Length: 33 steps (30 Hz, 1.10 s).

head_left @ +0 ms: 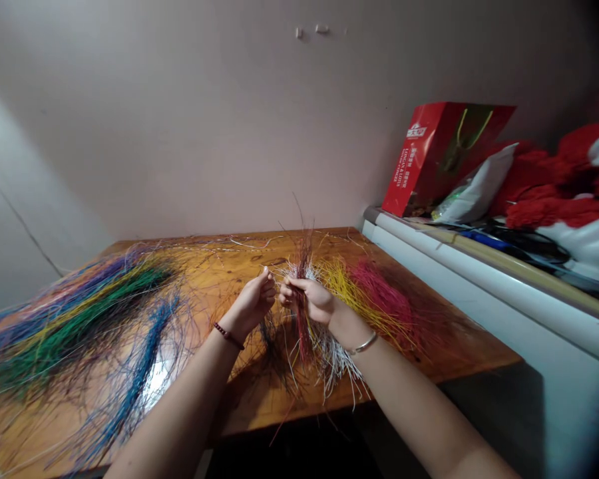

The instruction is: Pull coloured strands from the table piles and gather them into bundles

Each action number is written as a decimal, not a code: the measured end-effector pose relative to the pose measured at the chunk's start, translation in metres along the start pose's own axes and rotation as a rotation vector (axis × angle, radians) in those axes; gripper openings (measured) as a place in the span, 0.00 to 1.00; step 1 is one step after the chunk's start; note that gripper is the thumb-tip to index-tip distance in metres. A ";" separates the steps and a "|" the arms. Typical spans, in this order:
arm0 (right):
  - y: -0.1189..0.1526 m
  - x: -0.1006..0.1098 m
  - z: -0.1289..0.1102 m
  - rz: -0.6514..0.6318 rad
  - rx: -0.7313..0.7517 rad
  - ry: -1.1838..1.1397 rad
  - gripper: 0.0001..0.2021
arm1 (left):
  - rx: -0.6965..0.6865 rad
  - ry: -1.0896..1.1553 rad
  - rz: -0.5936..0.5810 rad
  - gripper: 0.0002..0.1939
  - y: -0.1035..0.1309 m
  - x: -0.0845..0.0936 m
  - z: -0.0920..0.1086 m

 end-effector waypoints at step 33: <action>0.015 0.007 -0.025 -0.065 0.282 -0.312 0.12 | -0.196 0.229 0.325 0.05 0.001 0.010 0.019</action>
Point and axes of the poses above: each hand's wrist, its own y-axis away from the middle knuckle, its own x-axis out of the back of the hand, z = x × y, the point moved 2 cm from there along -y, towards the middle knuckle, and after that the axes turned 14 degrees about -x, right-handed, at the moved point
